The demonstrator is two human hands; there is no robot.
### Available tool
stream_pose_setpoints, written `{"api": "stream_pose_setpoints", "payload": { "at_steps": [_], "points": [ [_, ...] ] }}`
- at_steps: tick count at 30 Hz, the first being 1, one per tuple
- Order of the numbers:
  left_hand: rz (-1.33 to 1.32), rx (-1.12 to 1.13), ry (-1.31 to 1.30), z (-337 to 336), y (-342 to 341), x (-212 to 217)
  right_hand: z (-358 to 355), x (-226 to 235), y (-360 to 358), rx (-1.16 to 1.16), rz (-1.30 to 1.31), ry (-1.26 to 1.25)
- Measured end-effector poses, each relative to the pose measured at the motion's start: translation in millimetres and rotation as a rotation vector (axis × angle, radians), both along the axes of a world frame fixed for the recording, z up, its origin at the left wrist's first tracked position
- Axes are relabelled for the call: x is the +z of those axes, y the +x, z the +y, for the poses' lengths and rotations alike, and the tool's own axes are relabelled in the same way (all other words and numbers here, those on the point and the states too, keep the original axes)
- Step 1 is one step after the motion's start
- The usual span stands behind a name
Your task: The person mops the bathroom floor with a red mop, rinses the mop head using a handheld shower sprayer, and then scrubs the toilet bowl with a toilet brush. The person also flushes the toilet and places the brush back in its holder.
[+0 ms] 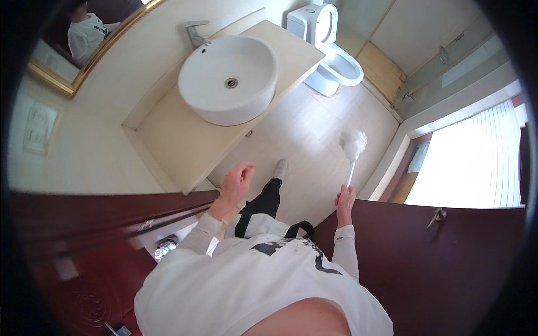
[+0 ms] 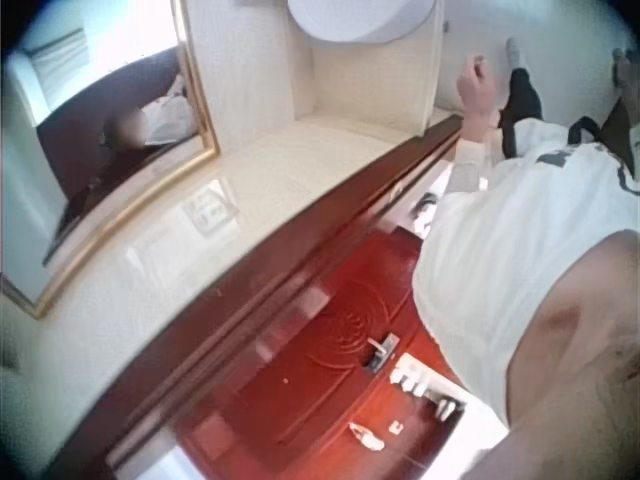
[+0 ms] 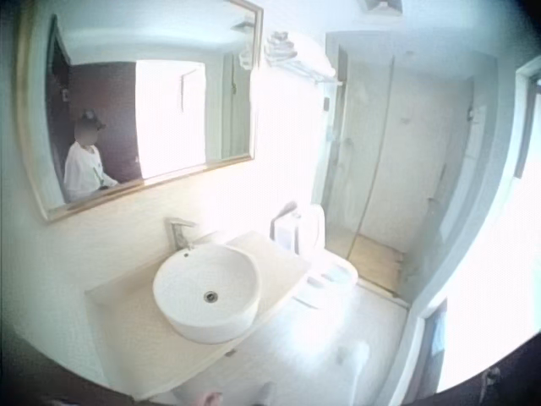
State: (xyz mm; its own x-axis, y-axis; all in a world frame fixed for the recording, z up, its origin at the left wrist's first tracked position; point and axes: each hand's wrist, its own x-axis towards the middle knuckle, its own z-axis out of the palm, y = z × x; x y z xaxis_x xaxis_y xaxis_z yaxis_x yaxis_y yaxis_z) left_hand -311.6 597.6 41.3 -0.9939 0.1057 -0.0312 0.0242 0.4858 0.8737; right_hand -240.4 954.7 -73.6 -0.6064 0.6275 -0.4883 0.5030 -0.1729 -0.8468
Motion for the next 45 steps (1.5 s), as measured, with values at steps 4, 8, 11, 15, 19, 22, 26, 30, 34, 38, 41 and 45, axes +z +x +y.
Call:
{"api": "stream_pose_setpoints", "payload": {
  "at_steps": [4, 8, 11, 15, 19, 22, 26, 30, 34, 38, 41, 45],
  "points": [
    [0.136, -0.042, 0.006, 48, -128, 10, 65, 38, -92, 0.026, 0.026, 0.172],
    [0.353, -0.058, -0.281, 74, -283, 24, 131, 66, -182, 0.060, -0.004, 0.294],
    [0.438, 0.006, -0.631, 83, -374, 10, 171, 76, -238, 0.093, 0.000, 0.363],
    [0.061, 0.028, -0.821, 85, -450, -39, 208, 73, -315, 0.133, -0.042, 0.441],
    [-0.126, 0.042, -0.743, 95, -454, -82, 249, 57, -405, 0.287, -0.124, 0.441],
    [0.015, 0.193, -0.710, 110, -444, -89, 292, 5, -485, 0.452, -0.141, 0.472],
    [0.087, 0.297, -0.798, 147, -469, -70, 349, -138, -625, 0.763, -0.001, 1.039],
    [-0.076, 0.392, -0.731, 212, -523, -37, 396, -227, -765, 0.943, -0.227, 0.331],
    [-0.153, 0.338, -0.680, 259, -589, -27, 380, -245, -849, 1.102, -0.487, -0.129],
    [-0.193, 0.293, -0.601, 296, -659, -42, 332, -321, -886, 0.722, -0.396, -0.316],
    [-0.153, 0.171, -0.557, 309, -719, -59, 312, -363, -917, 0.168, -0.182, -0.400],
    [-0.064, 0.075, -0.455, 307, -805, -79, 251, -327, -899, 0.132, 0.179, -0.407]
  ]
}}
